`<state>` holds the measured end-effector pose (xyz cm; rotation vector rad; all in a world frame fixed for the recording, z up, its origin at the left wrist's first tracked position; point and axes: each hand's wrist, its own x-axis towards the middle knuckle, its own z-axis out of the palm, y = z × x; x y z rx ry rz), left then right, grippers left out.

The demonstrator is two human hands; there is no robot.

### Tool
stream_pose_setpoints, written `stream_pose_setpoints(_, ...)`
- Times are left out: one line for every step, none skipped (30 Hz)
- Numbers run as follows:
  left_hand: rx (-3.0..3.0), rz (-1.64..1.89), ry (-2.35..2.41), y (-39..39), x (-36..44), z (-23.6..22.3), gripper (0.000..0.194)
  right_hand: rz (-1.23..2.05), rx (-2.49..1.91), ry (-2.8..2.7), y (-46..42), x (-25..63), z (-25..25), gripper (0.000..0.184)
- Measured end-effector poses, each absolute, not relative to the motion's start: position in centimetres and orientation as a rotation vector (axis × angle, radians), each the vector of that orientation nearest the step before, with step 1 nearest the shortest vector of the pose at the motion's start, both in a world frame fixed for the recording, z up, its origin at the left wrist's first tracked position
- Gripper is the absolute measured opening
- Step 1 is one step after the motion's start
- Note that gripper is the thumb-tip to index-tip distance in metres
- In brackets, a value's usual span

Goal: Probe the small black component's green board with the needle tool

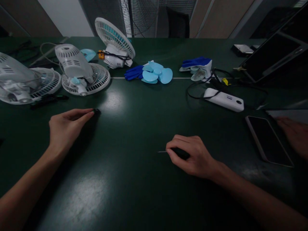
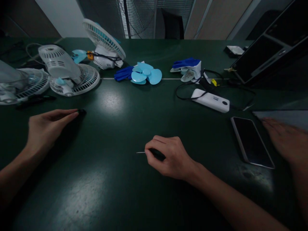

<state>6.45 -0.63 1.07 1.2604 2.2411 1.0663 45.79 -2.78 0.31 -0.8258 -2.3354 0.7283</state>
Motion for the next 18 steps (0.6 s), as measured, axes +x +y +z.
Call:
stream_pose_setpoints(1.215, 1.097, 2.223, -0.5, 6.3, 0.9, 0.039, 0.731, -0.824, -2.335, -2.8, 45.8, 0.3, 0.011)
stream_pose_setpoints(1.168, 1.136, 2.195, -0.2, 6.1, 0.8, 0.040, 0.740, -0.820, -2.335, -2.8, 45.8, 0.3, 0.010)
stream_pose_setpoints(1.122, 1.171, 2.159, 0.0, 5.9, 0.6, 0.041, 0.750, -0.816, -2.336, -2.8, 45.8, 0.3, 0.010)
stream_pose_setpoints(1.083, 1.198, 2.126, 0.3, 5.6, 0.4, 0.042, 0.756, -0.815, -2.337, -2.7, 45.8, 0.3, 0.009)
stream_pose_setpoints(1.051, 1.214, 2.100, 0.5, 5.3, 0.2, 0.044, 0.761, -0.816, -2.339, -2.7, 45.8, 0.3, 0.010)
stream_pose_setpoints(1.034, 1.213, 2.086, 0.7, 5.1, 0.1, 0.045, 0.762, -0.820, -2.341, -2.7, 45.8, 0.3, 0.010)
stream_pose_setpoints(1.028, 1.202, 2.085, 0.8, 4.9, 0.0, 0.046, 0.760, -0.824, -2.345, -2.6, 45.8, 0.2, 0.010)
stream_pose_setpoints(1.027, 1.189, 2.099, 0.9, 4.7, 0.0, 0.046, 0.756, -0.827, -2.346, -2.6, 45.8, 0.2, 0.010)
stream_pose_setpoints(1.039, 1.172, 2.118, 0.9, 4.6, 0.1, 0.046, 0.751, -0.828, -2.347, -2.6, 45.8, 0.2, 0.010)
stream_pose_setpoints(1.067, 1.152, 2.141, 0.8, 4.6, 0.2, 0.045, 0.748, -0.827, -2.346, -2.6, 45.8, 0.2, 0.010)
stream_pose_setpoints(1.107, 1.129, 2.166, 0.7, 4.6, 0.3, 0.044, 0.743, -0.824, -2.346, -2.6, 45.8, 0.2, 0.010)
stream_pose_setpoints(1.151, 1.110, 2.192, 0.6, 4.7, 0.5, 0.044, 0.740, -0.823, -2.347, -2.6, 45.8, 0.2, 0.010)
stream_pose_setpoints(1.190, 1.097, 2.211, 0.6, 4.8, 0.7, 0.044, 0.737, -0.821, -2.348, -2.7, 45.8, 0.2, 0.011)
stream_pose_setpoints(1.220, 1.089, 2.219, 0.6, 4.9, 0.8, 0.044, 0.735, -0.819, -2.348, -2.7, 45.8, 0.2, 0.011)
stream_pose_setpoints(1.229, 1.092, 2.220, 0.6, 4.9, 0.9, 0.045, 0.736, -0.818, -2.350, -2.7, 45.8, 0.2, 0.012)
stream_pose_setpoints(1.213, 1.100, 2.217, 0.8, 5.0, 0.9, 0.045, 0.738, -0.818, -2.353, -2.7, 45.9, 0.1, 0.012)
stream_pose_setpoints(1.179, 1.107, 2.208, 1.0, 5.0, 1.0, 0.045, 0.742, -0.822, -2.357, -2.7, 45.9, 0.1, 0.012)
stream_pose_setpoints(1.134, 1.115, 2.203, 1.2, 5.0, 1.0, 0.044, 0.748, -0.825, -2.362, -2.8, 46.0, 0.1, 0.012)
